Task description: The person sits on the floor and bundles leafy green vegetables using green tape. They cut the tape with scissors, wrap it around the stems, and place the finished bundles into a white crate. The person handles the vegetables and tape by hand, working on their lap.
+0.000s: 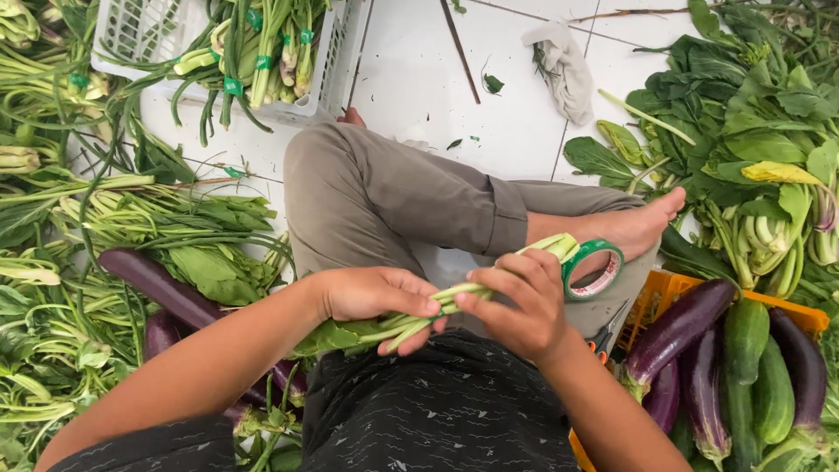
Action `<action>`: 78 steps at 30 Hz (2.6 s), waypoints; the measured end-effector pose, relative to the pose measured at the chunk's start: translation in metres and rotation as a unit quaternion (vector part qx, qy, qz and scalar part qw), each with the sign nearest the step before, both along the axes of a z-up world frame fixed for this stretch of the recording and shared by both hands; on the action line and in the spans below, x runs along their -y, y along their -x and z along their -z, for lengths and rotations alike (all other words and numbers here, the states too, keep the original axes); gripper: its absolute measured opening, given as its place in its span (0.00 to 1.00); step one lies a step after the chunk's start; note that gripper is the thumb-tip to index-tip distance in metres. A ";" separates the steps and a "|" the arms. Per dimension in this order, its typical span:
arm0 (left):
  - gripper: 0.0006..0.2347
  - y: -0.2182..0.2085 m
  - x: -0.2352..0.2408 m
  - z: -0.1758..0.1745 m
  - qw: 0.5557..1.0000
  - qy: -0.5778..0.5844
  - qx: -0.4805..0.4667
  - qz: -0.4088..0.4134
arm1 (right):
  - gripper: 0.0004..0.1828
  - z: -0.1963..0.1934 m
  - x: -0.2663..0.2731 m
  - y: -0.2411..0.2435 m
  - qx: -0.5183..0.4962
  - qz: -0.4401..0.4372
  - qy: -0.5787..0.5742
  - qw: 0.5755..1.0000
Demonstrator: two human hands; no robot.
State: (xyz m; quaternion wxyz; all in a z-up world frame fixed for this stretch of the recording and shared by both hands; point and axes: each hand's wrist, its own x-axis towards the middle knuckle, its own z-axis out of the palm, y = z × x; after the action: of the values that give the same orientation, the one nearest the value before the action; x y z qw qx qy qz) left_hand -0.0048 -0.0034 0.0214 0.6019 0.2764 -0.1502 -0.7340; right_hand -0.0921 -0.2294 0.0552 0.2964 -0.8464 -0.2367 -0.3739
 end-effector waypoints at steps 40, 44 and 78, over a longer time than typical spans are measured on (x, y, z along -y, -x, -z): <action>0.20 0.030 0.084 -0.032 0.921 -0.073 0.101 -0.369 | 0.26 0.006 -0.013 0.025 -0.472 -0.098 -0.623 0.616; 0.14 0.024 0.089 -0.046 0.903 -0.084 0.075 -0.415 | 0.26 -0.007 -0.024 0.022 -0.466 -0.037 -0.676 0.570; 0.09 -0.364 -0.046 0.090 0.257 -0.314 0.800 -0.441 | 0.26 0.002 0.015 0.068 -0.448 0.099 -0.550 0.698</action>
State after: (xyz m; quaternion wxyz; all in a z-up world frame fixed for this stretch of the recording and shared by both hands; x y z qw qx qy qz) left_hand 0.3597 0.0430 -0.0686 0.2712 0.9140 -0.1677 0.2508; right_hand -0.1597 -0.2447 0.0531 0.7413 -0.6189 0.2563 -0.0415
